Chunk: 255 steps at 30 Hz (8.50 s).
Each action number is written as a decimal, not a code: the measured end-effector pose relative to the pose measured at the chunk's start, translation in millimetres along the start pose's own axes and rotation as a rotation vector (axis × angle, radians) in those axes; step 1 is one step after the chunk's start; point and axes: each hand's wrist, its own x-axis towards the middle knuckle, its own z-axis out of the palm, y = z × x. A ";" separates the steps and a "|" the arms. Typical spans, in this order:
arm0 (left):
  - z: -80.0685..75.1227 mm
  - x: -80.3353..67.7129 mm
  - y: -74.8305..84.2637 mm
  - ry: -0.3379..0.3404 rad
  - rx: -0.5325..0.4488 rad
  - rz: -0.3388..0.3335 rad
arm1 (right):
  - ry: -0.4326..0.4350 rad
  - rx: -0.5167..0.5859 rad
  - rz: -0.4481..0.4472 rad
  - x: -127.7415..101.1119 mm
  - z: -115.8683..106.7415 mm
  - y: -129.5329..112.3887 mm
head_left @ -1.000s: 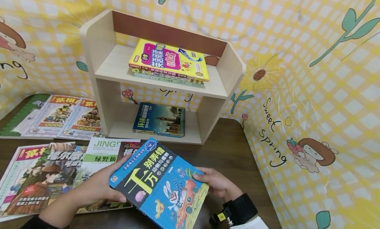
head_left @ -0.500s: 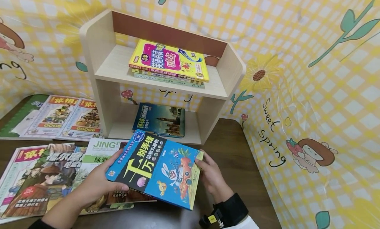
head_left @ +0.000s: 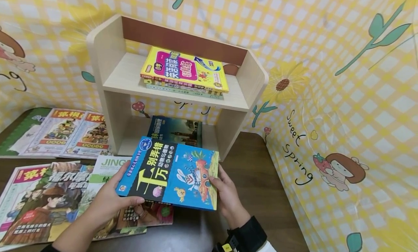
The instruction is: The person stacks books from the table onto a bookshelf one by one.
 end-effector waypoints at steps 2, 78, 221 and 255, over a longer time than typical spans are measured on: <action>1.2 0.0 0.9 0.021 0.017 -0.002 | -0.005 0.004 0.013 -2.6 1.1 -0.3; -6.1 115.7 -38.8 0.089 0.315 0.061 | -0.081 -0.443 -0.097 110.9 -7.3 45.6; -38.6 149.8 -14.2 0.140 0.714 0.091 | -0.018 -1.019 -0.336 112.4 -2.6 5.9; 23.3 42.2 -38.6 0.185 0.908 -0.310 | 0.094 -1.156 -0.152 -0.1 38.6 47.1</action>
